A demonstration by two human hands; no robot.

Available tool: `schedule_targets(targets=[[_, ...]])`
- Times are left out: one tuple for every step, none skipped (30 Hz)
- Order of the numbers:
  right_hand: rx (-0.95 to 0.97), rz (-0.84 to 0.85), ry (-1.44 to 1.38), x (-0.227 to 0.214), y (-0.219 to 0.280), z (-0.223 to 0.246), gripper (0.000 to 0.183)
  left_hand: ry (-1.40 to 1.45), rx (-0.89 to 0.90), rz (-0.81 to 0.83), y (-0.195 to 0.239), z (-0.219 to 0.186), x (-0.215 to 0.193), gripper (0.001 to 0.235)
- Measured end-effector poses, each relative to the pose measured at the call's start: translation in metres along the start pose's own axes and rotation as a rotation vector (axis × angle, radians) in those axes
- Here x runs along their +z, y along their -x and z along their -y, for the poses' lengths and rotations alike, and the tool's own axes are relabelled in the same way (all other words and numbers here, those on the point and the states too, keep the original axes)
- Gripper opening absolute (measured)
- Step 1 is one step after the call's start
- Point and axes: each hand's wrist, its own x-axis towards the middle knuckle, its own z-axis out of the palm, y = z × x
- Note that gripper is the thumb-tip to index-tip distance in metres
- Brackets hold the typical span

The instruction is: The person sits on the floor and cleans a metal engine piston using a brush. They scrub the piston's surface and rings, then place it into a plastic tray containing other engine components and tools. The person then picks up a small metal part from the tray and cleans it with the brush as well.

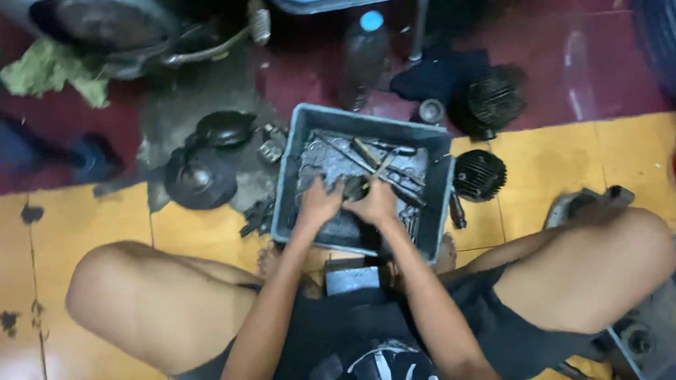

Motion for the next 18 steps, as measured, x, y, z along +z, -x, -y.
schedule_targets(targets=[[-0.037, 0.016, -0.016, 0.005, -0.003, -0.002, 0.069, -0.005, -0.024, -0.010, -0.027, 0.018, 0.013, 0.082], [-0.062, 0.039, -0.028, 0.012, 0.000, -0.008, 0.064, -0.010, -0.057, -0.008, -0.049, 0.040, 0.030, 0.092], [-0.041, 0.027, -0.034, 0.014, 0.004, -0.011, 0.064, -0.023, -0.049, 0.011, -0.041, 0.038, 0.033, 0.092], [-0.093, 0.032, -0.090, 0.017, 0.004, -0.007, 0.063, 0.025, -0.052, 0.016, -0.036, 0.034, 0.029, 0.092], [-0.146, 0.036, -0.146, 0.020, 0.003, -0.002, 0.063, 0.072, -0.055, 0.022, -0.030, 0.031, 0.024, 0.092], [-0.149, 0.028, -0.153, 0.023, -0.004, -0.004, 0.063, 0.065, -0.046, 0.019, -0.029, 0.029, 0.023, 0.092], [-0.165, 0.027, -0.155, 0.026, -0.011, -0.007, 0.059, 0.098, -0.049, 0.009, -0.028, 0.028, 0.021, 0.094], [-0.165, 0.029, -0.157, 0.031, -0.011, -0.016, 0.055, 0.125, -0.059, 0.014, -0.022, 0.031, 0.026, 0.097], [-0.151, 0.023, -0.165, 0.029, -0.006, -0.011, 0.055, 0.112, -0.057, 0.026, -0.028, 0.039, 0.031, 0.097], [-0.164, 0.010, -0.187, 0.027, -0.003, -0.006, 0.053, 0.172, -0.085, 0.022, -0.035, 0.046, 0.037, 0.102], [-0.177, -0.004, -0.209, 0.025, -0.001, 0.000, 0.050, 0.231, -0.113, 0.018, -0.042, 0.054, 0.042, 0.107], [-0.170, -0.010, -0.208, 0.024, -0.002, -0.002, 0.050, 0.229, -0.110, 0.026, -0.046, 0.054, 0.042, 0.107], [-0.197, -0.007, -0.232, 0.023, -0.003, -0.004, 0.051, 0.248, -0.115, 0.002, -0.049, 0.055, 0.042, 0.104], [-0.225, 0.007, -0.257, 0.027, 0.000, -0.005, 0.052, 0.268, -0.131, -0.027, -0.049, 0.063, 0.041, 0.100], [-0.218, 0.014, -0.257, 0.034, -0.007, -0.015, 0.052, 0.266, -0.140, -0.024, -0.047, 0.061, 0.039, 0.100], [-0.234, 0.043, -0.283, 0.041, -0.015, -0.025, 0.060, 0.262, -0.132, -0.053, -0.046, 0.057, 0.037, 0.090], [-0.250, 0.071, -0.309, 0.047, -0.024, -0.034, 0.068, 0.259, -0.125, -0.082, -0.045, 0.053, 0.035, 0.079], [-0.243, 0.066, -0.309, 0.036, -0.016, -0.028, 0.068, 0.256, -0.123, -0.074, -0.050, 0.058, 0.034, 0.079]])
